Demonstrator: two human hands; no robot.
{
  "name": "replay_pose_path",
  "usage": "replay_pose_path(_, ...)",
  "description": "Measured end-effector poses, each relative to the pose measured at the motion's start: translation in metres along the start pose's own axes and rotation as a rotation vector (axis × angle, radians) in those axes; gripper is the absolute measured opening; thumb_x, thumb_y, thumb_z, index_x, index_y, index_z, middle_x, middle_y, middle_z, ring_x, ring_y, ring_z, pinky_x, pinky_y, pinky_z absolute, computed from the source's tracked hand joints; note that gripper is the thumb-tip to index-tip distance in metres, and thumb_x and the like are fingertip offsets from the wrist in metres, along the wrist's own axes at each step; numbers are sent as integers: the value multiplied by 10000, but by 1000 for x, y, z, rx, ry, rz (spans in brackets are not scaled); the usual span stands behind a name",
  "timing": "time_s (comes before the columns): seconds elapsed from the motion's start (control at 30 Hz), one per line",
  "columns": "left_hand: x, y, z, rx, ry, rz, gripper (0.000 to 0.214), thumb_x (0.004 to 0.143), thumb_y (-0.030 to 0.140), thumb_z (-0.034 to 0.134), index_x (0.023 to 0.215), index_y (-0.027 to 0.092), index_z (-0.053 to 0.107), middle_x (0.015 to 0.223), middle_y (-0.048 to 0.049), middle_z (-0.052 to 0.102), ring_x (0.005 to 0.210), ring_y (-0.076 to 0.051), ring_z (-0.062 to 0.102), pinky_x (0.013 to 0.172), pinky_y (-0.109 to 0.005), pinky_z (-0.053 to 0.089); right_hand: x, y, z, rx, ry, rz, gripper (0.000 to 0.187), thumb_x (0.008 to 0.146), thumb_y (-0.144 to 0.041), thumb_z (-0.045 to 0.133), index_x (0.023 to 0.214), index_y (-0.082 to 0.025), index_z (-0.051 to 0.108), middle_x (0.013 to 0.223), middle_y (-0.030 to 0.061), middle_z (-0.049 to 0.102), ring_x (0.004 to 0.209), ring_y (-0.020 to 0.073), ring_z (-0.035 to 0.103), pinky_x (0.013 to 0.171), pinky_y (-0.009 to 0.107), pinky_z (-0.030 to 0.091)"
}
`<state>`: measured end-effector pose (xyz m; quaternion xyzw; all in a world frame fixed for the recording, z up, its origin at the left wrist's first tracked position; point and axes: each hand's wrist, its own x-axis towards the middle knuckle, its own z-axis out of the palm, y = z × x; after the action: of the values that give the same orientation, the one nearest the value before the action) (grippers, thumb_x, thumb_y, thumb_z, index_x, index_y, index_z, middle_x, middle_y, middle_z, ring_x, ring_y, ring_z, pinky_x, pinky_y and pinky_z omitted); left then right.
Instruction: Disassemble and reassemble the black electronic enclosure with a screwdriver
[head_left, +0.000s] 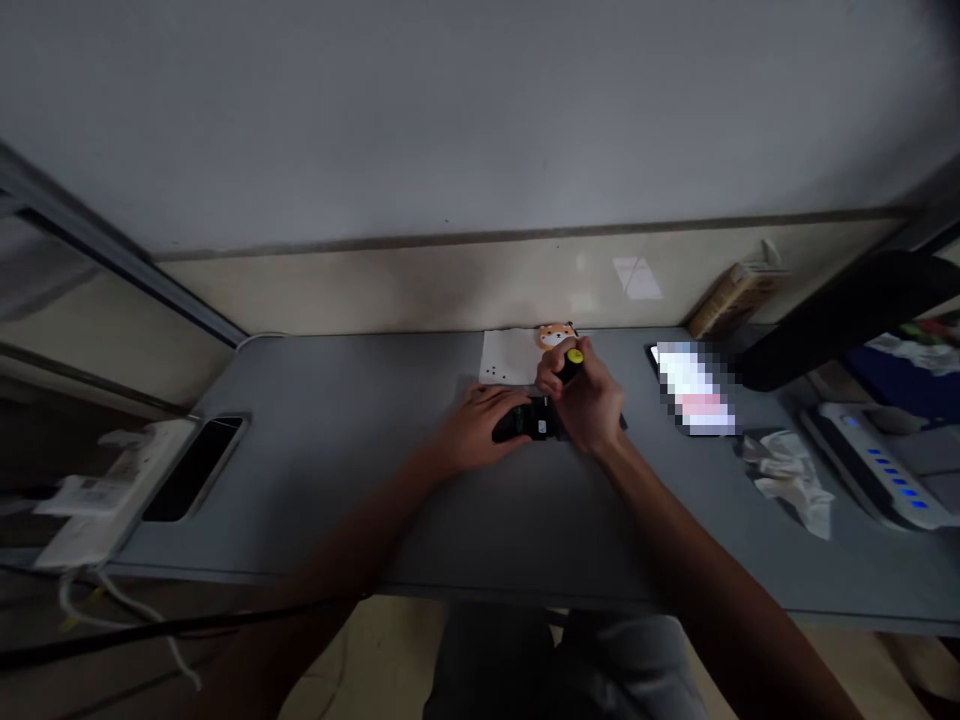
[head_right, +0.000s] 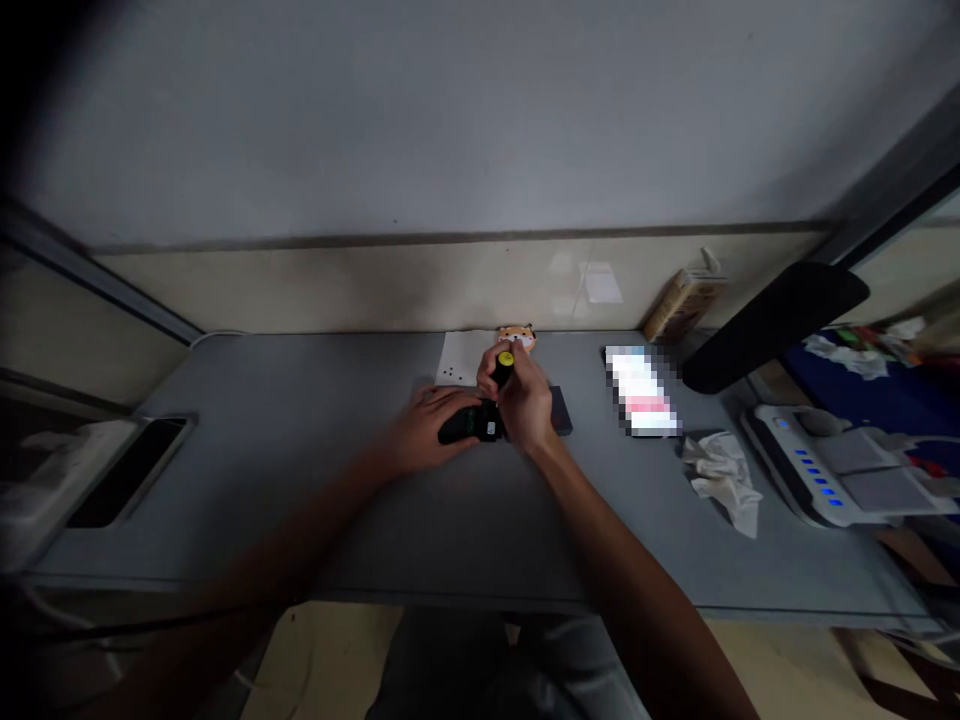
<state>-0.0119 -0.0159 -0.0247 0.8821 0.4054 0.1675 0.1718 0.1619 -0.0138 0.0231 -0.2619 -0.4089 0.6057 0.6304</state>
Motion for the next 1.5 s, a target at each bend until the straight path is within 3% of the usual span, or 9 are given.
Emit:
replay_pose_path(0.6, -2, -1, 3, 31, 19, 29, 430, 944, 374, 682, 1351, 271, 590, 1384, -53, 670, 1317, -287, 579, 1161, -463, 373, 0, 3, -1, 4, -10, -24, 489, 907, -649, 611, 674, -231, 511, 576, -43, 370, 497, 105, 345, 492, 268, 322)
replay_pose_path(1.07, 0, 0, 2, 31, 14, 13, 421, 938, 391, 678, 1330, 259, 596, 1380, -66, 672, 1319, -286, 578, 1170, -461, 363, -1, 2, 3, -18, 20, -12, 549, 931, -714, 518, 668, -234, 474, 586, -42, 365, 490, 107, 341, 493, 273, 345)
replay_pose_path(1.5, -1, 2, 2, 51, 24, 20, 440, 934, 378, 684, 1345, 250, 597, 1369, -76, 675, 1316, -285, 583, 1170, -462, 368, -2, 0, 3, -22, 11, 9, 532, 889, -711, 580, 661, -241, 479, 584, -30, 382, 508, 122, 326, 490, 281, 312)
